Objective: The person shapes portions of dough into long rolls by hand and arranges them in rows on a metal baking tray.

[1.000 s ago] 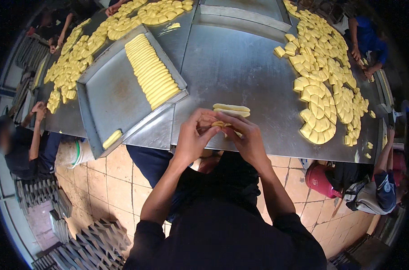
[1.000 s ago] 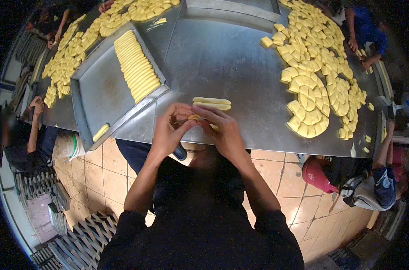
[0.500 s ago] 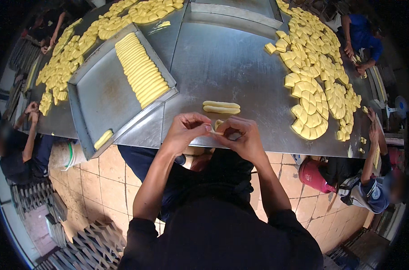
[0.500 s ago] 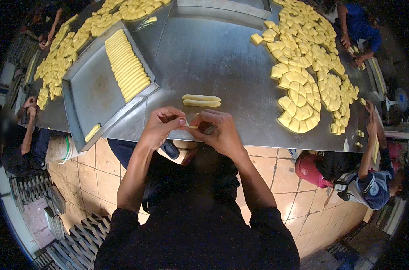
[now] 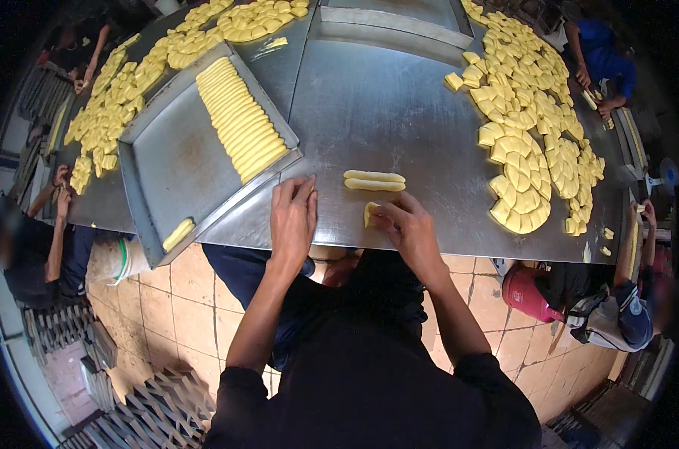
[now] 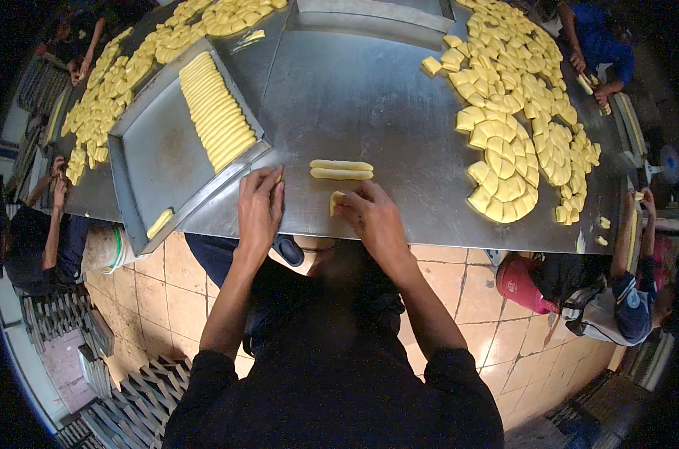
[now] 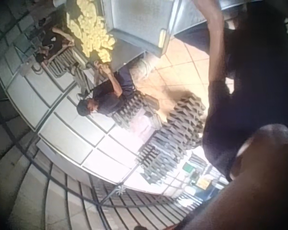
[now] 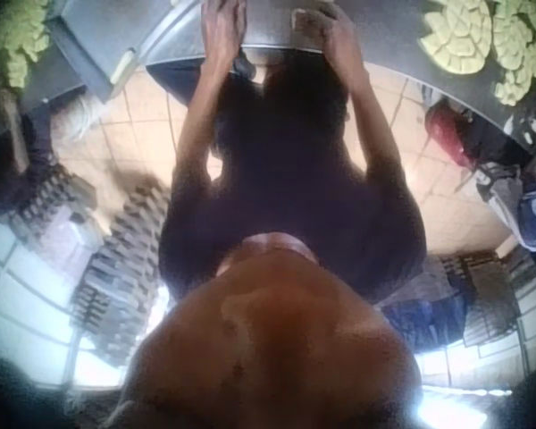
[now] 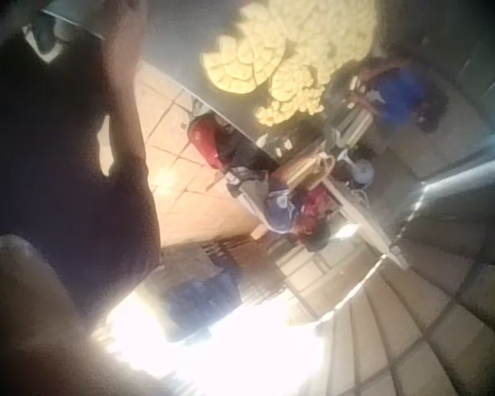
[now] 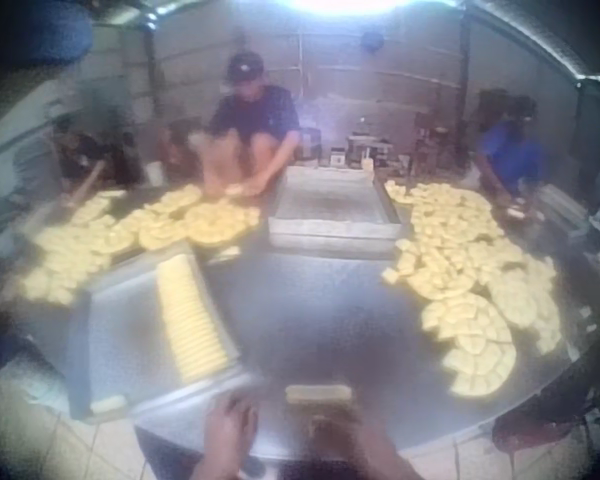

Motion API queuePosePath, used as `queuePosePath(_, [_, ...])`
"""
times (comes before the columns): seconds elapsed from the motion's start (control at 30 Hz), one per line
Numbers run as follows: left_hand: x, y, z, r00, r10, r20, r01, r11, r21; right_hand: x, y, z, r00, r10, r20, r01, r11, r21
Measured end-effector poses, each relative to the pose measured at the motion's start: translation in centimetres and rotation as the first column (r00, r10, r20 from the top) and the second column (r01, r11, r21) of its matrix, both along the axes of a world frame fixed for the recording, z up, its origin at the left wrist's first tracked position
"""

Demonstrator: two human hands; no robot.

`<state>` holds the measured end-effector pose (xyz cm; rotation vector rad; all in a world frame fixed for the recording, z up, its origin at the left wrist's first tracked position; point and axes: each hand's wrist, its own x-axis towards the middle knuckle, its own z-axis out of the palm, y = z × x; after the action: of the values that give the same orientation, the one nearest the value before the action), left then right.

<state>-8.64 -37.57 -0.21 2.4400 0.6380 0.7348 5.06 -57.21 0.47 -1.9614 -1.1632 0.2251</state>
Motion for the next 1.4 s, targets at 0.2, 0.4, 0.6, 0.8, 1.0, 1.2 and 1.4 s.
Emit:
queuePosePath(0.2, [-0.4,-1.4,1.7,0.995,0.087,0.056,-0.096,0.977,0.188,-1.1,-0.3,0.9,0.968,-0.232,0.098,0.245,0.959,-0.145])
queuePosePath(0.4, [0.5,-4.0,2.3,0.976,-0.061,0.208,0.165,0.833,-0.528,-2.0,-1.1,-0.7,0.976,-0.116,0.186,0.126,0.991,-0.044])
queuePosePath(0.6, [1.1,-5.5,2.7,0.946,-0.1,0.307,0.323,0.316,-0.892,-1.8,-0.8,2.0,0.791,-0.023,-0.612,0.152,0.975,0.16])
queuePosePath(0.8, [0.8,-4.3,2.3,0.942,-0.187,0.277,0.32,0.262,-0.91,-0.2,-0.6,3.1,0.899,-0.039,-0.435,0.109,0.985,0.137])
queuePosePath(1.0, [1.3,-4.2,3.4,0.94,-0.086,0.331,0.342,0.18,-0.922,0.2,-0.4,3.7,0.771,0.111,-0.627,0.079,0.96,0.267])
queuePosePath(1.2, [1.1,-3.7,3.2,0.926,-0.11,0.361,0.377,0.283,-0.882,1.1,-1.1,2.7,0.88,0.114,-0.461,0.012,0.965,0.261])
queuePosePath(1.4, [0.9,-2.3,5.0,0.923,-0.225,0.314,0.339,0.081,-0.937,0.3,-0.5,4.1,0.69,0.152,-0.708,0.08,0.956,0.283])
